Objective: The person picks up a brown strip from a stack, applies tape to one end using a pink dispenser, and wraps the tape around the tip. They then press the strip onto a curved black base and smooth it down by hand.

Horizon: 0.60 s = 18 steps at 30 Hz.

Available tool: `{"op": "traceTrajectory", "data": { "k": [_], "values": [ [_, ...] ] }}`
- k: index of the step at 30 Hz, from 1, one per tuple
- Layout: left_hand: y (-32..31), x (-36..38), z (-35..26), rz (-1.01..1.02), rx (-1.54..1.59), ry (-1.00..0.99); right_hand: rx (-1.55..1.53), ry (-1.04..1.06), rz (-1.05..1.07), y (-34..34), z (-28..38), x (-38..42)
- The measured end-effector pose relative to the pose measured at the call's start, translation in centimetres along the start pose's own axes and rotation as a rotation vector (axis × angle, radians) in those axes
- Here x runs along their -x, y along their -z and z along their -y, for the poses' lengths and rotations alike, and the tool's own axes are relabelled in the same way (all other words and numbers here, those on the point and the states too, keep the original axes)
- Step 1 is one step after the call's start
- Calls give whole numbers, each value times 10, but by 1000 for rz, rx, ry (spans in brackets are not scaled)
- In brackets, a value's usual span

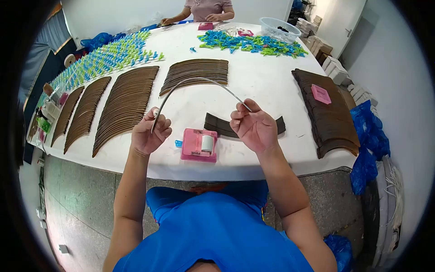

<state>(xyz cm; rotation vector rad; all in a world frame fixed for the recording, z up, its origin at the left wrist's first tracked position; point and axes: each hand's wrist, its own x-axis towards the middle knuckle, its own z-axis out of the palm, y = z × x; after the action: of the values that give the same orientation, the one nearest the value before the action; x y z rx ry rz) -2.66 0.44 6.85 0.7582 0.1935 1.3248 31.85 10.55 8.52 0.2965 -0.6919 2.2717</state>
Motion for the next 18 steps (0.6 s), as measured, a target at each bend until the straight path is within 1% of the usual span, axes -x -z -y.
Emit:
{"op": "traceTrajectory", "data": {
  "k": [2, 4, 5, 7, 8, 10, 11, 12, 14, 15, 17, 18],
  "values": [
    [5, -2, -1, -14, 29, -28, 41, 55, -19, 2, 3, -1],
    [9, -6, -1, -14, 50, -20, 238, 181, -133, 3, 5, -3],
    [11, -8, -1, -18, 62, -26, 240, 186, -134, 5, 7, -4],
    [16, -11, 2, -24, 73, -36, 469, 295, -251, 9, 9, -9],
    [19, -13, 4, -60, 111, -54, 469, 291, -248, 12, 10, -11],
    [23, -18, 7, -118, 189, -93, 626, 373, -361, 21, 10, -15],
    [25, -21, 10, -142, 229, -115, 622, 357, -351, 24, 10, -17],
    [25, -24, 14, -142, 289, -152, 669, 366, -399, 28, 11, -18],
    [39, -30, 27, -303, 443, -255, 779, 363, -498, 33, 10, -23],
    [60, -34, 34, -279, 496, -247, 776, 342, -483, 37, 10, -25],
    [74, -46, 44, -528, 532, -362, 880, 294, -493, 46, 11, -29],
    [76, -52, 47, -654, 494, -393, 944, 266, -502, 51, 11, -33]
  ]
}}
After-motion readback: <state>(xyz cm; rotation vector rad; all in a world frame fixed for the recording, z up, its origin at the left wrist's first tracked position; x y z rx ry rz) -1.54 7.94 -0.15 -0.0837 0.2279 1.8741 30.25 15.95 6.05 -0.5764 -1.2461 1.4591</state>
